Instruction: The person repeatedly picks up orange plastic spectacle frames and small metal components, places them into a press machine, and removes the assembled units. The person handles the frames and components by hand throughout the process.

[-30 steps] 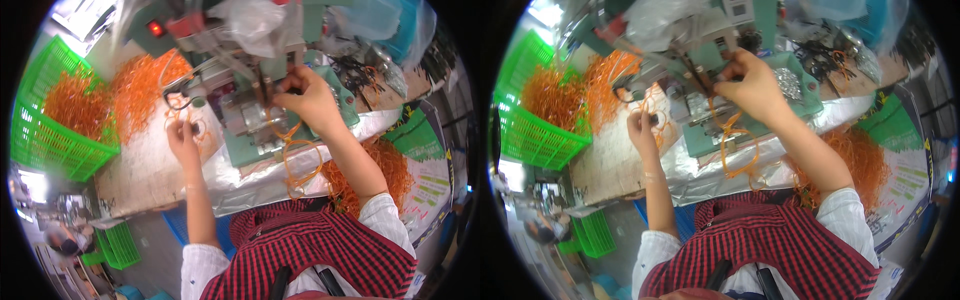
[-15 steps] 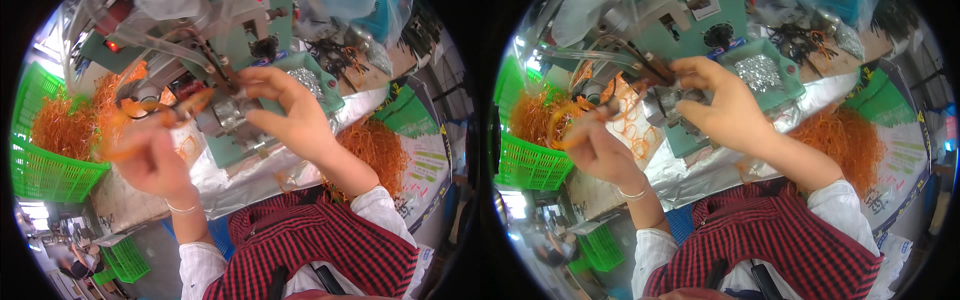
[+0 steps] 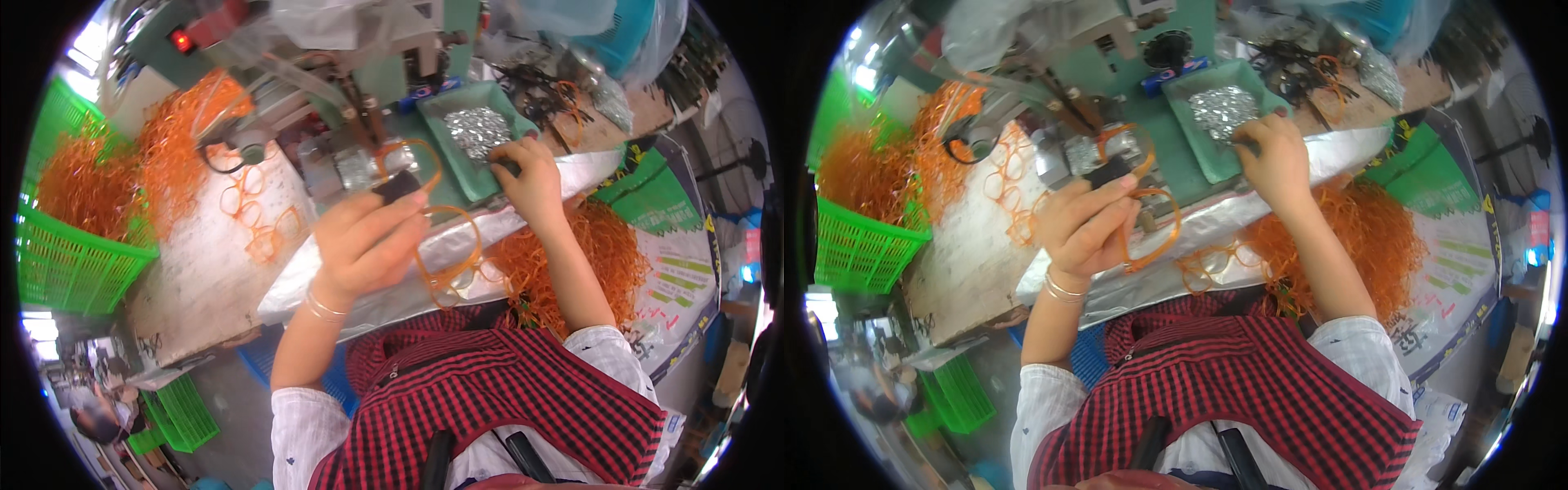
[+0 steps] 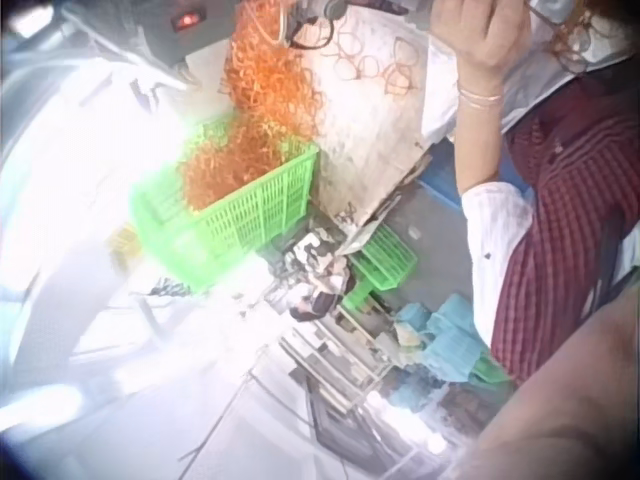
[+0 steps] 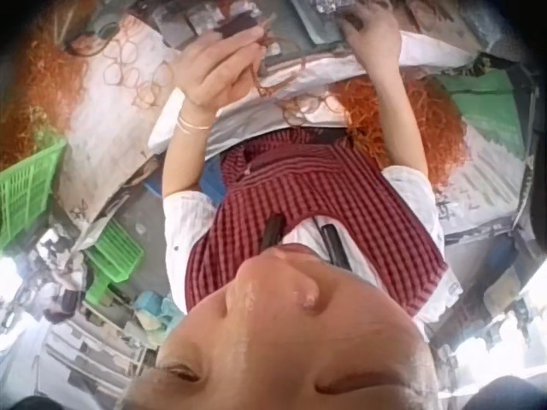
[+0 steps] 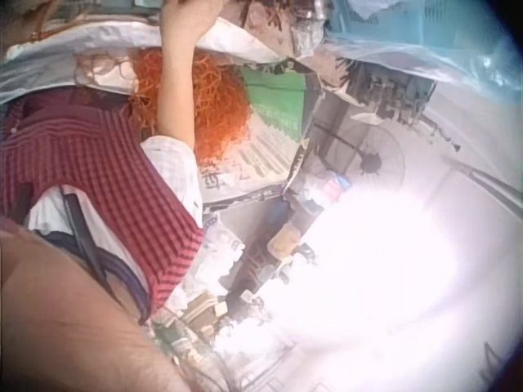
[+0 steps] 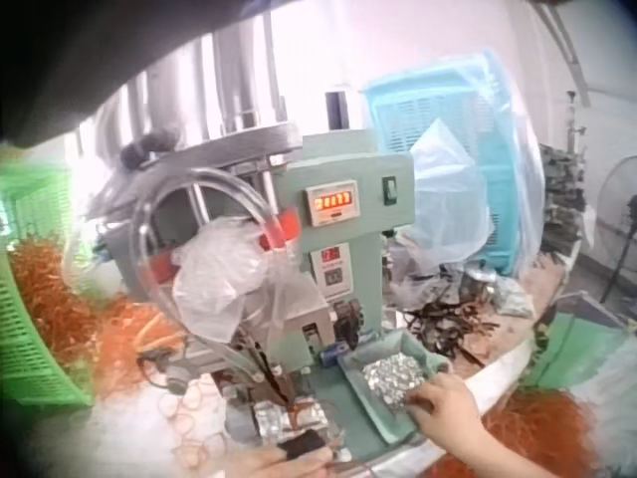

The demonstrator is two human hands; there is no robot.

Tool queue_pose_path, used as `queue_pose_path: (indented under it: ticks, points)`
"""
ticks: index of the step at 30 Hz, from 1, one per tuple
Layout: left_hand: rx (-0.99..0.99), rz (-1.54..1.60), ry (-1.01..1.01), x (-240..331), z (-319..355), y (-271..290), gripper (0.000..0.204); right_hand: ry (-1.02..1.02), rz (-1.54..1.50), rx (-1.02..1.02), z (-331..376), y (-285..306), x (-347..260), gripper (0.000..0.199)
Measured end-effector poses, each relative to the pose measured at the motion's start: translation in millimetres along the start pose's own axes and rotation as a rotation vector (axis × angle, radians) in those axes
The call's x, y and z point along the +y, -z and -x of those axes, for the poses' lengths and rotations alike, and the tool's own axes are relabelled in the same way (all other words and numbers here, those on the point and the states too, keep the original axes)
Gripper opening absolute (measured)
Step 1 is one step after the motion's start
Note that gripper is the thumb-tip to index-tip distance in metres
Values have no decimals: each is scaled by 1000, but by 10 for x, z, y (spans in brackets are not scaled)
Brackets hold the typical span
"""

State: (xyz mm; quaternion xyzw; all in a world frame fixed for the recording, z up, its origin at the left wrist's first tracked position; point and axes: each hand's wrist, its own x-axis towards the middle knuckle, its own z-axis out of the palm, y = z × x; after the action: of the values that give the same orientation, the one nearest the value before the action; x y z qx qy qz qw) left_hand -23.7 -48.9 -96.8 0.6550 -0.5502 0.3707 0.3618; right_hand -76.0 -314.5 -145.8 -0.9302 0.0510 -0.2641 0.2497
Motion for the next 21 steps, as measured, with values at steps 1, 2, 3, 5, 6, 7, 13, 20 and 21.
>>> queue_pose_path:
  ticks: [1,2,3,5,6,7,13,20,21]
  points:
    - [0,9,38,38,41,6,34,16,28,-13,-29,-51,33,15]
    - [3,16,78,91,68,7,34,57,62,-2,-59,-62,63,13]
    - [35,53,163,181,102,5,35,81,98,-14,-89,-87,62,12]
    - [59,77,381,474,206,40,34,136,149,-21,-122,-108,23,9]
    - [77,11,403,574,316,103,33,164,163,-19,-122,-114,-5,9]
    - [94,-39,421,637,464,110,33,168,160,-23,-110,-117,8,9]
    - [235,-627,901,-110,563,976,21,27,14,2,-74,-72,181,9]
    - [-317,-915,1212,-1546,2196,1329,47,-38,-35,14,1,-38,81,9]
    - [-183,-814,1142,-1640,2356,1327,47,-32,-6,31,-25,-52,70,8]
